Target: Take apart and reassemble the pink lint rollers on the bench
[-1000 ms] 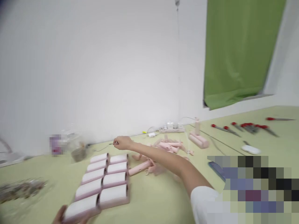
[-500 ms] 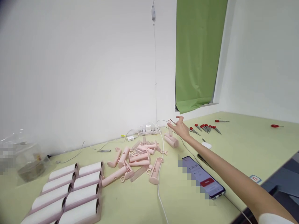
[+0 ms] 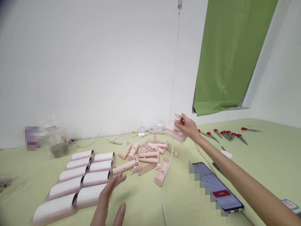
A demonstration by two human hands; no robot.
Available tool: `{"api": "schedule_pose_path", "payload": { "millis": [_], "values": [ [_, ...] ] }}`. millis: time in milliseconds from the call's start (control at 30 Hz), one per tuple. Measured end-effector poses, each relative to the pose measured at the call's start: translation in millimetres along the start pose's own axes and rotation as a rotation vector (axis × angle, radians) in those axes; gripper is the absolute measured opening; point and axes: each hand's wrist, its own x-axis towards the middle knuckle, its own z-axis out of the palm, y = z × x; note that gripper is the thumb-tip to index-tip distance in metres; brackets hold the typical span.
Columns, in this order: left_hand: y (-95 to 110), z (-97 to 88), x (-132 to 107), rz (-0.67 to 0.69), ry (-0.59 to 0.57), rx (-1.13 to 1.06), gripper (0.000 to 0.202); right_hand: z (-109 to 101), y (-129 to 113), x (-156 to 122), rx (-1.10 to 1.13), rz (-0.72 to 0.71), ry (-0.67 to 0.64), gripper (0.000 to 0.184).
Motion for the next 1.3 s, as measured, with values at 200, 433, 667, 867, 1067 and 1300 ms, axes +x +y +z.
{"api": "schedule_pose_path", "payload": {
  "millis": [200, 433, 667, 867, 1067, 1300],
  "values": [
    [4.7, 2.6, 75.4, 0.128, -0.266, 0.070, 0.071, 18.6, -85.5, -79.0, 0.240, -0.293, -0.115, 0.018],
    [-19.3, -0.8, 77.2, -0.098, -0.640, -0.182, 0.027, 52.5, -115.6, -139.4, 0.864, -0.212, -0.534, 0.035],
    [-28.7, 5.6, 63.7, -0.154, -0.420, -0.068, 0.014, 47.3, -99.7, -145.8, 0.822, -0.119, -0.469, 0.018],
    [-25.0, 7.6, 57.8, -0.092, -0.561, 0.087, 0.029, 31.3, -106.5, -150.6, 0.464, -0.340, -0.408, 0.027],
    [-13.8, 9.0, 52.7, -0.002, -0.763, 0.057, 0.024, 24.8, -113.2, -155.7, 0.480, -0.365, -0.463, 0.040],
    [-2.2, 19.7, 42.1, 0.000, -0.841, 0.110, 0.038, 26.9, -120.9, -160.9, 0.529, -0.287, -0.515, 0.026]
  ]
}}
